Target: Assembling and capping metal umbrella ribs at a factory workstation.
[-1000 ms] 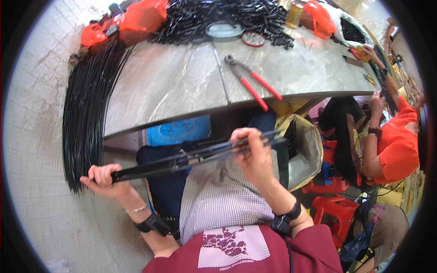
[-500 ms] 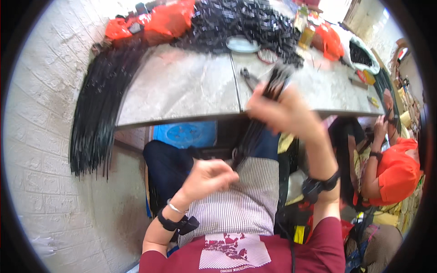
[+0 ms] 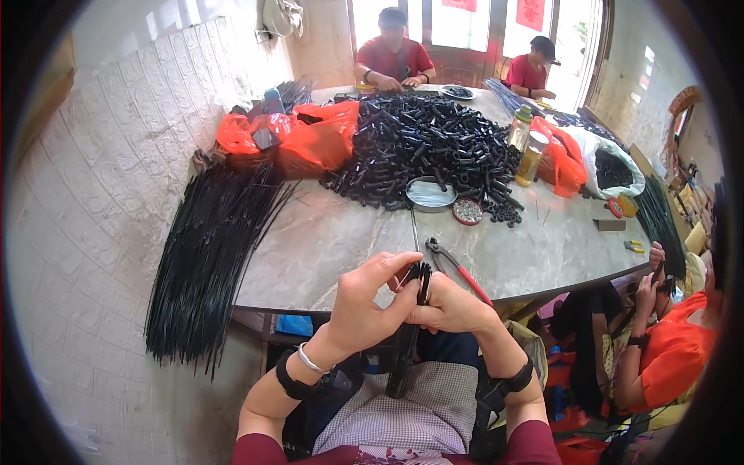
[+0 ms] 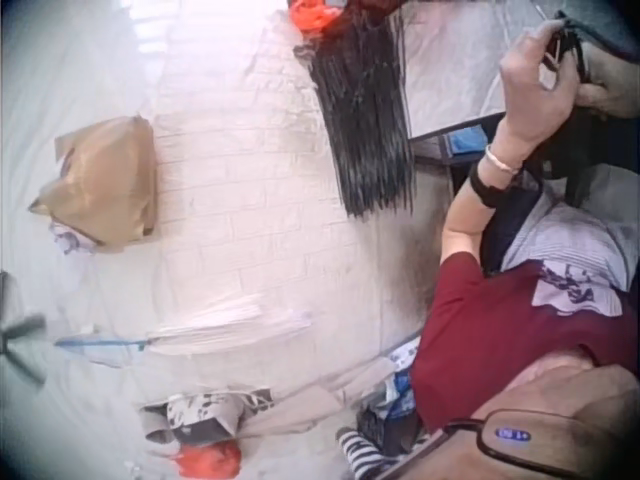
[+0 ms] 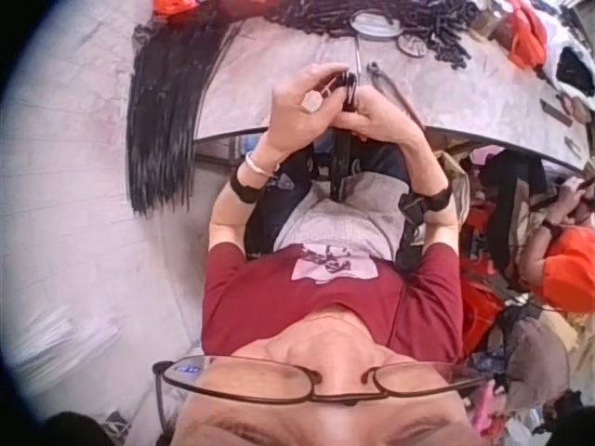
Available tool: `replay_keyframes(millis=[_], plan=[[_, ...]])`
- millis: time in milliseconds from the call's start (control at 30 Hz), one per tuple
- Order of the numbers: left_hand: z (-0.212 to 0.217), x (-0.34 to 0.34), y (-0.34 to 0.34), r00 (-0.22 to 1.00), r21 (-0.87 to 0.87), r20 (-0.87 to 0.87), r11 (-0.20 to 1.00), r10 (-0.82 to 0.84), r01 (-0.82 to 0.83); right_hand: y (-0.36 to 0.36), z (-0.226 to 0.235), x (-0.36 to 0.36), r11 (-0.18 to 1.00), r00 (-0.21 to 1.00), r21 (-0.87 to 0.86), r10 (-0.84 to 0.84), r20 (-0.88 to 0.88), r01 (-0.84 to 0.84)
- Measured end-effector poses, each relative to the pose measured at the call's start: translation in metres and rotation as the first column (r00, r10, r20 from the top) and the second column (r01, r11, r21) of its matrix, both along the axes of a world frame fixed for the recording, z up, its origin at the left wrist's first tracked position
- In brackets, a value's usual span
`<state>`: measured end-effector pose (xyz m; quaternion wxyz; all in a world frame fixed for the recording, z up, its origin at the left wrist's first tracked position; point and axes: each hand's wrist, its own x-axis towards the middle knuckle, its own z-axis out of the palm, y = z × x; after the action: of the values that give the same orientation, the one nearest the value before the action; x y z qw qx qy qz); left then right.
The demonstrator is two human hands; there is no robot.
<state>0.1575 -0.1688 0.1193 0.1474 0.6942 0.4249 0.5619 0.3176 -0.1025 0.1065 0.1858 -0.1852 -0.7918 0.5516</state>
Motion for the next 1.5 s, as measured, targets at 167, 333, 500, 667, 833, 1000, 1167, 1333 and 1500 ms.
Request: replay_keyframes(millis=[167, 333, 500, 667, 833, 1000, 1167, 1333, 1500], plan=[[-0.006, 0.002, 0.019, 0.996, 0.059, -0.027, 0.995, 0.087, -0.085, 0.021, -0.013, -0.001, 0.999, 0.999, -0.008, 0.040, 0.012, -0.040], [-0.006, 0.000, 0.027, 0.989, -0.047, -0.090, 0.992, 0.116, -0.121, 0.030, -0.019, -0.003, 0.998, 0.997, 0.004, 0.068, 0.030, -0.068], [-0.007, 0.002, 0.038, 0.994, -0.021, -0.098, 0.999, -0.040, 0.038, 0.030, -0.022, 0.001, 0.994, 0.990, 0.108, 0.042, -0.138, -0.027], [-0.004, -0.001, 0.042, 0.980, -0.007, -0.107, 0.986, -0.169, 0.169, 0.030, -0.023, 0.007, 0.997, 0.995, 0.080, 0.020, -0.097, -0.012], [-0.007, 0.004, 0.042, 0.980, -0.059, -0.068, 0.982, -0.185, 0.181, 0.031, -0.027, 0.020, 0.995, 0.988, 0.069, 0.085, -0.131, -0.076], [-0.004, 0.003, 0.036, 0.989, -0.023, -0.095, 0.993, -0.118, 0.116, 0.068, -0.035, 0.067, 0.999, 0.996, -0.024, -0.046, 0.082, 0.049], [-0.004, -0.001, 0.035, 0.980, -0.033, -0.059, 0.982, -0.190, 0.189, 0.179, -0.090, 0.103, 0.402, 0.634, 0.645, -0.754, -0.168, 0.650], [-0.001, -0.004, 0.033, 0.981, -0.028, -0.103, 0.986, -0.165, 0.163, 0.229, -0.105, 0.103, 0.285, 0.567, 0.759, -0.813, -0.133, 0.585], [-0.006, -0.010, 0.035, 0.981, -0.035, -0.070, 0.984, -0.179, 0.177, 0.239, -0.110, 0.103, 0.307, 0.556, 0.848, -0.831, 0.018, 0.432]])
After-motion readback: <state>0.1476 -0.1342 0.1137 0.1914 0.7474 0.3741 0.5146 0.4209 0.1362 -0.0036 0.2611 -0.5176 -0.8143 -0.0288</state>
